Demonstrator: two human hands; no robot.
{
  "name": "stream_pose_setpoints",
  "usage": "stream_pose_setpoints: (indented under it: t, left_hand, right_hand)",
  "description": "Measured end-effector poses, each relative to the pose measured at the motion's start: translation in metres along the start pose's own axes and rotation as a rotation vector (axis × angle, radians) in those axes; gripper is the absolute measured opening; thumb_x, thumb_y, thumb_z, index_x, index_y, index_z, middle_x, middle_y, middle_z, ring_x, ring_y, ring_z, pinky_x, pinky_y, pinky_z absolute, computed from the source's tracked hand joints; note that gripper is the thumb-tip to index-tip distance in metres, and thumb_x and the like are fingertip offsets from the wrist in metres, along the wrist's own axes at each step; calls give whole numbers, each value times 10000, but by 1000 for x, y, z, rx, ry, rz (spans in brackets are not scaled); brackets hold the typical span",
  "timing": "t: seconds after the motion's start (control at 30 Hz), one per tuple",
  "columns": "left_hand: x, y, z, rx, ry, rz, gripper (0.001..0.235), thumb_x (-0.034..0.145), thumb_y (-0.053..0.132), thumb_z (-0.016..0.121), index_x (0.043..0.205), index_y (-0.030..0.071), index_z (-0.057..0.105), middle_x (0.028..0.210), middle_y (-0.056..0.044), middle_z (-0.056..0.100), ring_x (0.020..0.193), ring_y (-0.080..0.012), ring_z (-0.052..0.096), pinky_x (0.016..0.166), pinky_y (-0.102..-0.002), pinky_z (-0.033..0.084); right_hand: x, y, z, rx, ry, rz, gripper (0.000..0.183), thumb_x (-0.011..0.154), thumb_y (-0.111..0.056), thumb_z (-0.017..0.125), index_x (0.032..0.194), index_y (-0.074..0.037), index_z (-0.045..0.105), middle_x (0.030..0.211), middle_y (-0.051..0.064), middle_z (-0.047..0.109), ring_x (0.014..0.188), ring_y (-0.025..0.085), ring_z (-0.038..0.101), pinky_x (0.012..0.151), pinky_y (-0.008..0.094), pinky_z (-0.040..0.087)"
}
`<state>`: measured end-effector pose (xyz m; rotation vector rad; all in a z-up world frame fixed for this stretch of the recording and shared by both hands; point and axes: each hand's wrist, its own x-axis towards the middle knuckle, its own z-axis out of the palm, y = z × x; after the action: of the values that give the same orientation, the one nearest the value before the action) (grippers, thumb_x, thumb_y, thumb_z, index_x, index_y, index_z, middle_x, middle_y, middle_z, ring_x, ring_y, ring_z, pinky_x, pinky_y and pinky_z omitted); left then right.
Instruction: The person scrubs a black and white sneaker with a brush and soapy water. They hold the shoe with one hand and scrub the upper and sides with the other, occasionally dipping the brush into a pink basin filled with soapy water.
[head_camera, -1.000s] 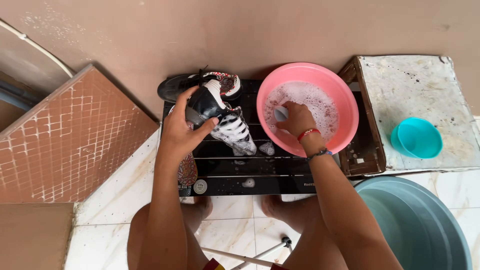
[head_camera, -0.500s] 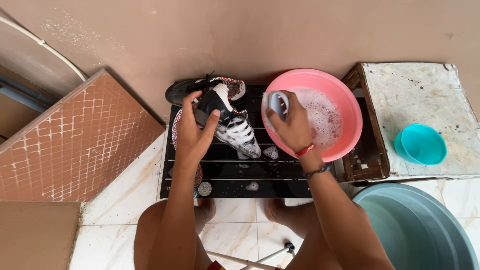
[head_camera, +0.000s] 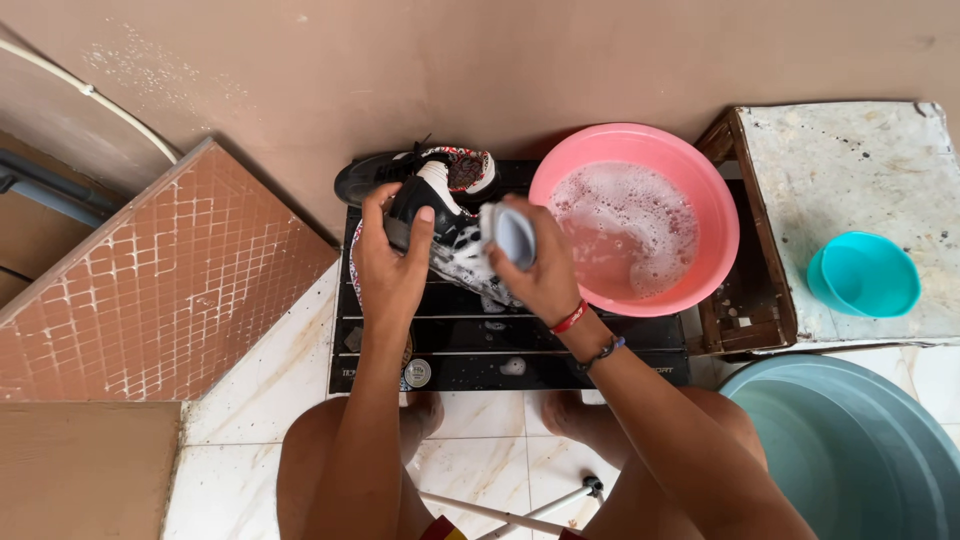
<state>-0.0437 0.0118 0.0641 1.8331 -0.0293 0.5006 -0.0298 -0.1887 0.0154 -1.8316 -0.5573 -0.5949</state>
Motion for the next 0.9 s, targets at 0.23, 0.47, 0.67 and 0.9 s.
stream_pose_setpoints:
  t: [0.23, 0.47, 0.67, 0.9]
  left_hand:
    - [1, 0, 3, -76, -26, -3, 431, 1035, 301, 680, 1388, 81, 568, 1199, -300, 651, 1119, -446, 674, 926, -517, 586]
    - [4, -8, 3, -136, -29, -6, 415, 1037, 299, 695, 1395, 107, 611, 1293, -272, 630, 1213, -396, 652, 982, -489, 570]
    - [-2, -2, 3, -175, -36, -38, 379, 1077, 279, 637, 1422, 125, 610, 1409, -269, 587, 1267, -425, 618, 1006, -482, 573]
    - [-1, 6, 1, -134, -37, -24, 408, 1078, 305, 641, 1437, 113, 615, 1468, -299, 547, 1246, -513, 591, 959, -523, 597]
  right_hand:
    - [9, -3, 1, -39, -35, -132, 444, 907, -174, 802, 1303, -37, 655, 1219, 195, 665, 1180, 460, 658, 970, 583, 559]
    - [-4, -15, 21, -113, -45, -286, 409, 873, -202, 837, 1236, -68, 705, 1145, 166, 666, 1068, 410, 690, 904, 501, 588]
    - [9, -14, 6, -117, 38, -196, 387, 945, -133, 767, 1283, -8, 626, 1152, 216, 631, 1083, 461, 665, 899, 547, 568]
    - [1, -16, 24, -138, -25, -264, 393, 902, -142, 813, 1258, -50, 672, 1151, 189, 629, 1100, 448, 670, 918, 529, 582]
